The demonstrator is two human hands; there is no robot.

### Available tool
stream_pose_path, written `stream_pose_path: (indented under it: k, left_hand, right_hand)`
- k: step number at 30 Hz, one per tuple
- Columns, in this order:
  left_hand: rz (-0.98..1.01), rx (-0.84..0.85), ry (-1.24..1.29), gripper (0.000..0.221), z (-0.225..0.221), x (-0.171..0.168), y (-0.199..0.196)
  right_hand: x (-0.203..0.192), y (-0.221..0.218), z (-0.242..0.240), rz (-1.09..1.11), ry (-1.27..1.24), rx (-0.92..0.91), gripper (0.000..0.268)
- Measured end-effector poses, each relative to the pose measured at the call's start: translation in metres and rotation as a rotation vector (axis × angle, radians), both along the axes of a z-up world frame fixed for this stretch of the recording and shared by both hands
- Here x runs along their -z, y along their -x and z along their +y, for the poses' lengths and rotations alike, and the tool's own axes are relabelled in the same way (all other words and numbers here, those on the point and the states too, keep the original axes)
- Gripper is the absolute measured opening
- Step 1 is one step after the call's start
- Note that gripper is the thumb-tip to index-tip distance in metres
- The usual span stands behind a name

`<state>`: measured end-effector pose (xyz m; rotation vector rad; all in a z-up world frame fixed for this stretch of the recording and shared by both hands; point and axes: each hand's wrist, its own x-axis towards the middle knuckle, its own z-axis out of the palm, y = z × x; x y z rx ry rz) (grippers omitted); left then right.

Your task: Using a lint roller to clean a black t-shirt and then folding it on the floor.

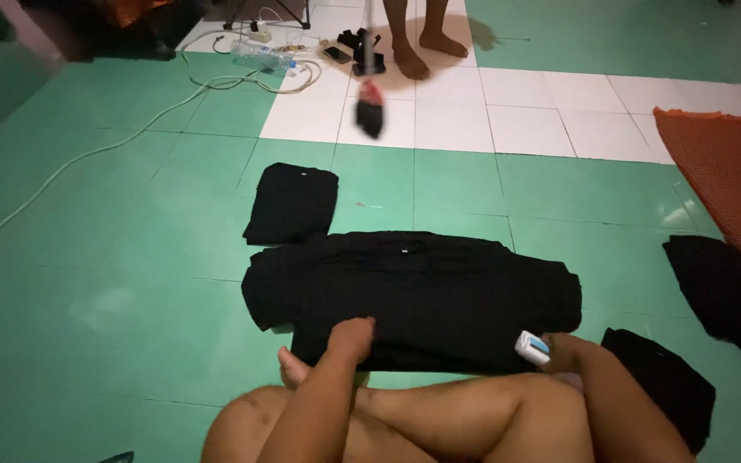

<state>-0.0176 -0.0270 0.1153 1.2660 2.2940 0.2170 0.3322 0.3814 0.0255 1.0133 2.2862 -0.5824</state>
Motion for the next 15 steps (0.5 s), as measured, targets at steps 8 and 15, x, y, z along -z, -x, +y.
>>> stream_pose_path:
  k: [8, 15]
  left_hand:
    - [0.222, 0.114, 0.062, 0.014, 0.016, 0.092, 0.011]
    - [-0.061, 0.018, 0.111, 0.031, 0.007, 0.022, 0.019]
  right_hand:
    - [0.076, -0.029, 0.070, -0.363, -0.401, 0.182, 0.102]
    - [-0.112, 0.142, -0.110, -0.171, -0.310, -0.385, 0.051]
